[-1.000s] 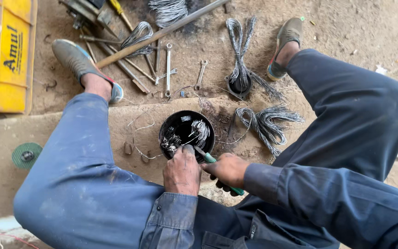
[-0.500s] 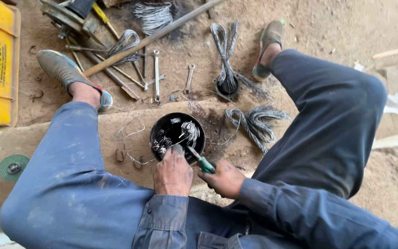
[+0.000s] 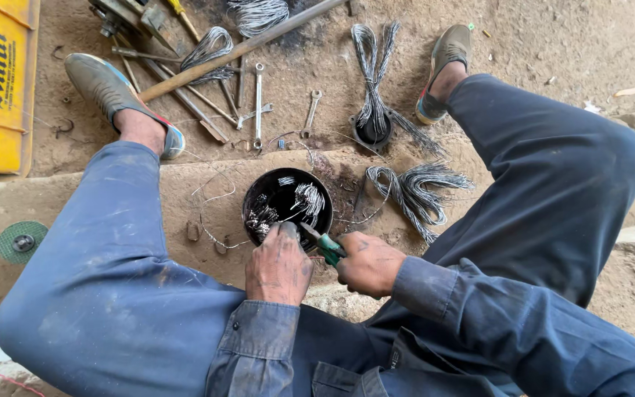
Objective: The person sits on the ground and uses pliers to cut lengths of wire from a bundle held in a small container. They repeatedly pull wire from the container, cut it, and place the cut pieces on the ground beside them.
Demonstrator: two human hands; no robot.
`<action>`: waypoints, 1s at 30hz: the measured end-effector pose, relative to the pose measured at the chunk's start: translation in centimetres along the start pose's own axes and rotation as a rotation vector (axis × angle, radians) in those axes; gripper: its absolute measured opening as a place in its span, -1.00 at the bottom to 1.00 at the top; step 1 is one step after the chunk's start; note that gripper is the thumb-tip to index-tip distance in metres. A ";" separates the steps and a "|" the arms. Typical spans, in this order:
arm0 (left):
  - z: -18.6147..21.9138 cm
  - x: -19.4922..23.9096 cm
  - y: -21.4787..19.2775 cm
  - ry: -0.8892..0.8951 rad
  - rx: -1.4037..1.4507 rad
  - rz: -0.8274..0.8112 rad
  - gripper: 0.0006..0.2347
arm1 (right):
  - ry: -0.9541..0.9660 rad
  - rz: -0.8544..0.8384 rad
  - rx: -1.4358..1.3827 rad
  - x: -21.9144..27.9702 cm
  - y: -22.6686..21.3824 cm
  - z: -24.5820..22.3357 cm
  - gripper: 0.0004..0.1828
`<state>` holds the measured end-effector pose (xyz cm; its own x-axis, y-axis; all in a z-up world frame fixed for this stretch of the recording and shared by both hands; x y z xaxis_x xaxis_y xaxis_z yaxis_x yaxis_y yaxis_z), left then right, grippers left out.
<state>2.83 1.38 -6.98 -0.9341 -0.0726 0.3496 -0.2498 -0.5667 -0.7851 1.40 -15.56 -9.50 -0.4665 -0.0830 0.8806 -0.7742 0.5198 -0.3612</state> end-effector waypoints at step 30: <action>0.1 0.5 -0.1 -0.102 0.015 0.108 -0.85 | 0.203 -0.380 -0.179 1.4 -2.1 -3.3 -0.62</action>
<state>2.42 1.34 -6.73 -0.9243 -0.2169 0.3140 -0.1445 -0.5628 -0.8139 3.79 -13.97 -6.47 -0.0567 -0.1369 0.9890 -0.7796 0.6249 0.0418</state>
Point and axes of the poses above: each hand's wrist, its own x-axis away from the middle knuckle, its own y-axis out of the palm, z = x × y, the point moved 7 cm from there along -x, towards the middle knuckle, and after that the axes turned 6 degrees about z, right-handed, at the moved point
